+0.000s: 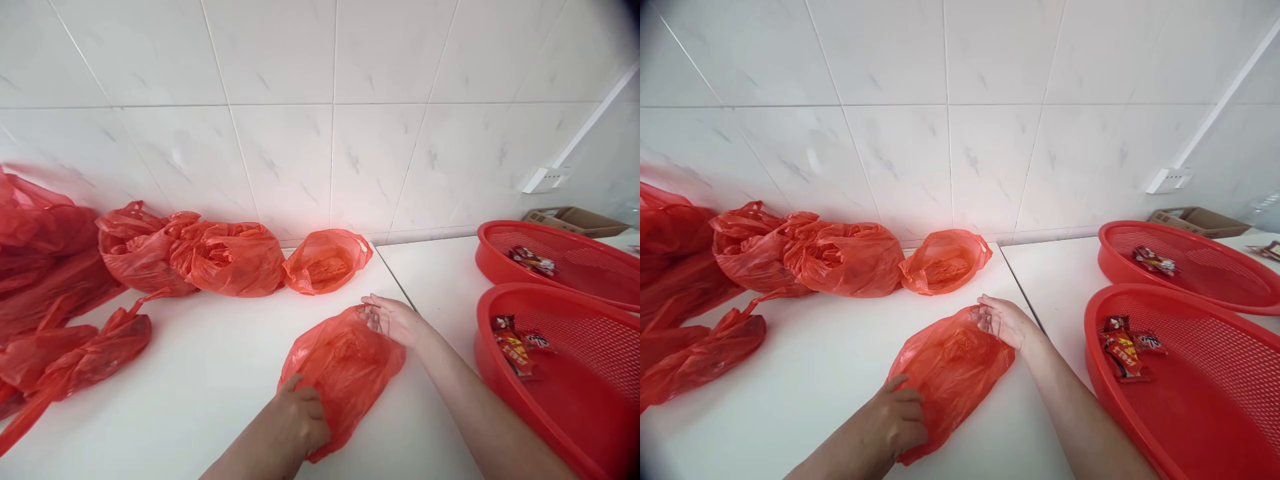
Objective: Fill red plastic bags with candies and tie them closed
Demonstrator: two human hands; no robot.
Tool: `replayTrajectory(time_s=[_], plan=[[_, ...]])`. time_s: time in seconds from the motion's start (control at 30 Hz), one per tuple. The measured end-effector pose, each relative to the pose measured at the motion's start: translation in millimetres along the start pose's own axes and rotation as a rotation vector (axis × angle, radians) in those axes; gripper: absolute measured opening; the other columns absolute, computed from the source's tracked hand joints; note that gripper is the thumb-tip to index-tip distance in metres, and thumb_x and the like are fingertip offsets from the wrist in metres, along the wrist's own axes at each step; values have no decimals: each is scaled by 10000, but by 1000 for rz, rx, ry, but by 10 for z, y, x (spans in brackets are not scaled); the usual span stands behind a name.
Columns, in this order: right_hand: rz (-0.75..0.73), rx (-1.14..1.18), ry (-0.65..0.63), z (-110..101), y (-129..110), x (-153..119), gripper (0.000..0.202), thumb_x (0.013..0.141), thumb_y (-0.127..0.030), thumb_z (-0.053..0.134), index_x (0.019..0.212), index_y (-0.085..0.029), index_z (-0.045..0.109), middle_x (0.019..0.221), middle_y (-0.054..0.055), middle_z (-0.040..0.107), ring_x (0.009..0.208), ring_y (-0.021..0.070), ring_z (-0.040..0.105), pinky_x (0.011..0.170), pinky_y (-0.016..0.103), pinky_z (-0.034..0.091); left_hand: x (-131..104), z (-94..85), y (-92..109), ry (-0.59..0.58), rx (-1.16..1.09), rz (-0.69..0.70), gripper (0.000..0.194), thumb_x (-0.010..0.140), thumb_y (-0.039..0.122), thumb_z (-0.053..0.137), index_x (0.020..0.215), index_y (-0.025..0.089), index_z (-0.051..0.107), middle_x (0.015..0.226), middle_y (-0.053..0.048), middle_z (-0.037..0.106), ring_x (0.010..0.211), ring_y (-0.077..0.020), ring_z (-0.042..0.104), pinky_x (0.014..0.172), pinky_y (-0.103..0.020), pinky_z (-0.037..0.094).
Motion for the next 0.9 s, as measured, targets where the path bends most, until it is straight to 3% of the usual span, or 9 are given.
replayTrajectory(time_s=[0.07,0.13,0.2,0.3,0.43,0.6,0.7,0.8,0.9], plan=[[-8,-54,48,-101,22,3,274,883,-369,521,1030,-143,567,923,127,689,779,174,660,678,294,535,-50,-61,-115,129,42,-70,204,764,36,530,669,208,582,1012,-22,665,1052,-218,565,1056,-482,333],[-41,-116,127,-167,-13,-127,259,877,-381,526,1021,-169,567,882,86,687,693,159,636,616,282,514,-115,-124,-281,265,41,-184,235,747,28,526,810,229,630,1352,-58,510,1307,-316,387,1065,-548,327],[-132,-233,212,-168,-115,-326,226,875,-398,527,968,-201,586,847,39,671,653,142,601,607,267,490,-180,-154,-483,367,-44,-335,326,748,66,541,997,256,632,1493,-71,342,1376,-350,288,1018,-526,410],[-364,-609,193,89,-293,-583,191,875,-361,525,955,-230,639,931,25,673,811,164,617,755,293,494,-240,-87,-775,413,-286,-575,425,783,212,573,1200,293,560,1498,-81,321,1250,-296,487,909,-420,522],[-447,-1117,-80,562,-87,-682,337,815,-208,582,1145,-215,654,1254,68,608,1178,232,530,1019,374,403,-194,14,-969,434,-527,-709,403,813,308,522,1211,255,555,1332,-63,524,1108,-228,602,947,-374,497],[-461,-1234,-44,501,-160,-1057,429,863,-206,535,1290,-231,562,1476,58,402,1346,211,367,1116,368,303,-161,110,-1101,525,-661,-817,497,808,388,521,1291,274,509,1260,-30,605,1127,-250,596,959,-377,487],[-481,-1205,137,93,-492,-1461,381,898,-287,492,1272,-281,566,1439,26,448,1317,201,404,1098,373,335,-203,113,-1106,609,-661,-817,513,793,481,530,1275,304,534,1296,1,589,1184,-261,559,958,-368,493],[-318,-1133,467,-750,-755,-1728,360,871,-335,513,1219,-278,587,1369,44,513,1256,236,470,1051,409,385,-234,147,-1097,625,-692,-771,551,773,543,547,1276,317,537,1340,11,557,1210,-265,540,944,-355,507],[-122,-1103,576,-1455,-819,-1784,454,764,-338,626,1205,-241,577,1293,90,559,1191,294,515,992,439,422,-255,228,-1127,607,-763,-746,567,780,551,548,1299,325,514,1377,20,527,1237,-254,519,966,-340,497]])
Point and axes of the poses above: each hand's wrist, its own x-axis towards the middle knuckle, its own z-axis out of the palm, y = z × x, the point moved 9 cm from there along x, towards the middle knuckle
